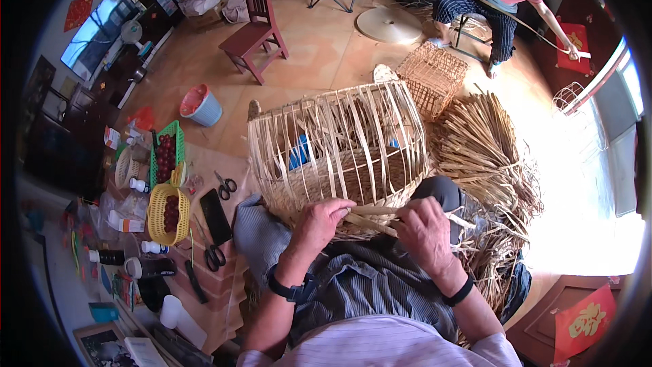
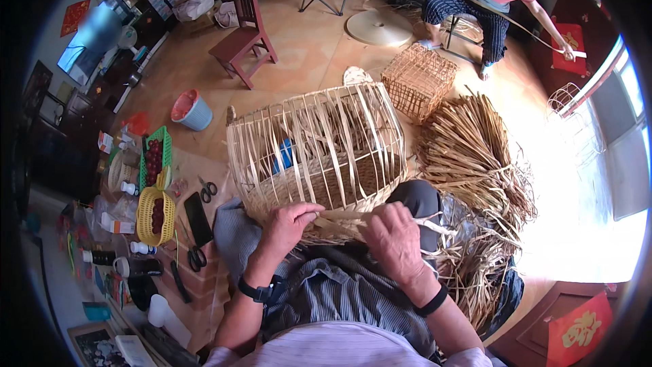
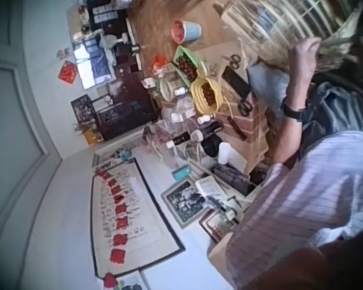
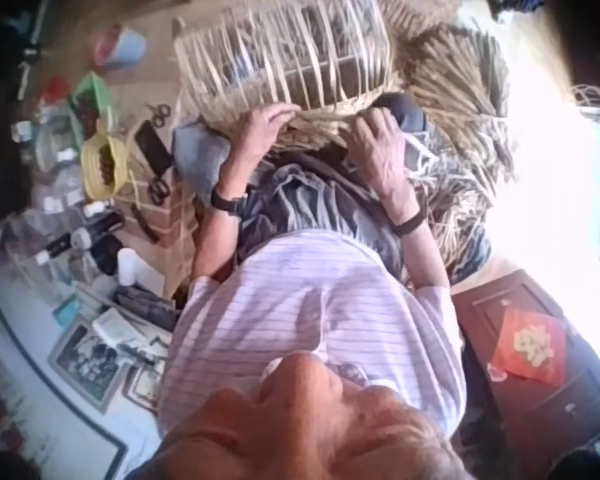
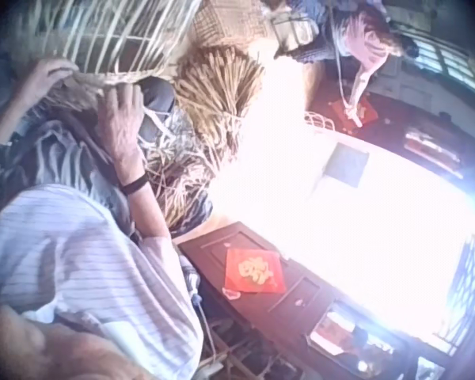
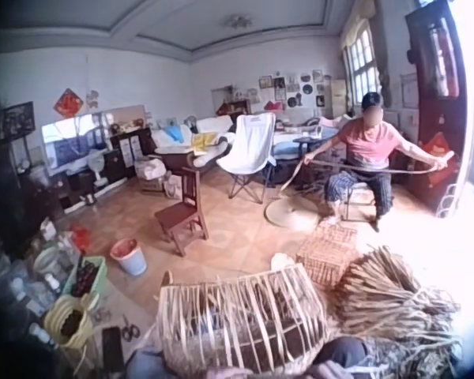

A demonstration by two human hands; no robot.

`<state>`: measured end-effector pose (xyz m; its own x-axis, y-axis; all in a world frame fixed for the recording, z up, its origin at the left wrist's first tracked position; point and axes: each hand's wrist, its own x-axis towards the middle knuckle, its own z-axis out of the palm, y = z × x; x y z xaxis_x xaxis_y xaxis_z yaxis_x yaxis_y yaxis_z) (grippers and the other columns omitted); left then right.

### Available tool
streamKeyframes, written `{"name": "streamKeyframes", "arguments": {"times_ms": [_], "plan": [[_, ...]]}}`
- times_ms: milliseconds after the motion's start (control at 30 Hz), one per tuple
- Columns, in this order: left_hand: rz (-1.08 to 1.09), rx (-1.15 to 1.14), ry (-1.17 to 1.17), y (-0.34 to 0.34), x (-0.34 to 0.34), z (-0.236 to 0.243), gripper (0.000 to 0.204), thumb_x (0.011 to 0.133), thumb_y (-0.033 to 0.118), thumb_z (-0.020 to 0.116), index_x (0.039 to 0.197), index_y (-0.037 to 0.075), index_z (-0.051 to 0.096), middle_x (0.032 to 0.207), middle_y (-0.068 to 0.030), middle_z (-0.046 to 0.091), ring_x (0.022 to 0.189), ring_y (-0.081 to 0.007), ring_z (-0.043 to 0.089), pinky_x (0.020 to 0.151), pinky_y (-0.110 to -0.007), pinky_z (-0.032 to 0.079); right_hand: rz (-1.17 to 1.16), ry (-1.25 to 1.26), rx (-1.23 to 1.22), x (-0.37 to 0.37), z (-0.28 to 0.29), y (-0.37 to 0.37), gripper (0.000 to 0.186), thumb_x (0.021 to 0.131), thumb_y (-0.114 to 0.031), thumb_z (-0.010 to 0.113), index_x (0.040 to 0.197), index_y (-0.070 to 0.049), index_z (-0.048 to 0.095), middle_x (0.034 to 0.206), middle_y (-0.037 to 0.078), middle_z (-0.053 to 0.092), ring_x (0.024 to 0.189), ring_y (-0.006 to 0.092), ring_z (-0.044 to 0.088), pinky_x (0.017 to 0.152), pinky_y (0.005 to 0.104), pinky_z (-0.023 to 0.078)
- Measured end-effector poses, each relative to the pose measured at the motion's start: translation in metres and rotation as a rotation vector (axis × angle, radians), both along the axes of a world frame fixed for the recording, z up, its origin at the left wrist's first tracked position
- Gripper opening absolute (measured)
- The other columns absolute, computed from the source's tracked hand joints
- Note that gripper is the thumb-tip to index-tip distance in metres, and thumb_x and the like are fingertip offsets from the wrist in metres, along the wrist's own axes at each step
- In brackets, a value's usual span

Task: Weaving a bamboo or wicker basket by hand.

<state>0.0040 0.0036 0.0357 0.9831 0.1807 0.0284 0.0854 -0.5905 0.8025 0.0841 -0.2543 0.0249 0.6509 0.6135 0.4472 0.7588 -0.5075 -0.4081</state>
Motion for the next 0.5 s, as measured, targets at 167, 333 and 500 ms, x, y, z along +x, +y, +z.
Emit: {"name": "streamKeyframes", "arguments": {"times_ms": [167, 333, 500], "plan": [[-0.049, -0.019, 0.086, 0.010, 0.005, 0.003, 0.021, 0.105, 0.009, 0.070, 0.122, 0.008, 0.082, 0.103, -0.0215, 0.081, 0.097, -0.0357, 0.081, 0.084, -0.043, 0.062, 0.069, 0.476, 0.105, -0.030, -0.016, 0.025, 0.028, 0.101, -0.022, 0.078, 0.114, -0.001, 0.067, 0.099, 0.022, 0.073, 0.091, 0.0451, 0.074, 0.074, 0.0515, 0.059], [-0.054, -0.031, 0.075, 0.011, 0.008, 0.001, 0.020, 0.104, 0.012, 0.072, 0.120, 0.007, 0.083, 0.105, -0.0195, 0.082, 0.094, -0.0331, 0.081, 0.084, -0.040, 0.061, 0.046, 0.814, 0.123, -0.028, -0.035, 0.047, 0.035, 0.113, -0.031, 0.066, 0.125, 0.001, 0.072, 0.077, 0.015, 0.075, 0.068, 0.0274, 0.074, 0.063, 0.0417, 0.058], [-0.037, -0.019, 0.116, 0.012, 0.009, 0.001, 0.019, 0.102, 0.012, 0.075, 0.118, 0.007, 0.084, 0.104, -0.0161, 0.084, 0.094, -0.0277, 0.082, 0.085, -0.037, 0.062, 0.012, 0.691, 0.115, -0.028, -0.031, 0.061, 0.033, 0.112, -0.032, 0.064, 0.107, -0.001, 0.073, 0.076, 0.018, 0.075, 0.072, 0.0348, 0.077, 0.062, 0.0459, 0.058]]}}
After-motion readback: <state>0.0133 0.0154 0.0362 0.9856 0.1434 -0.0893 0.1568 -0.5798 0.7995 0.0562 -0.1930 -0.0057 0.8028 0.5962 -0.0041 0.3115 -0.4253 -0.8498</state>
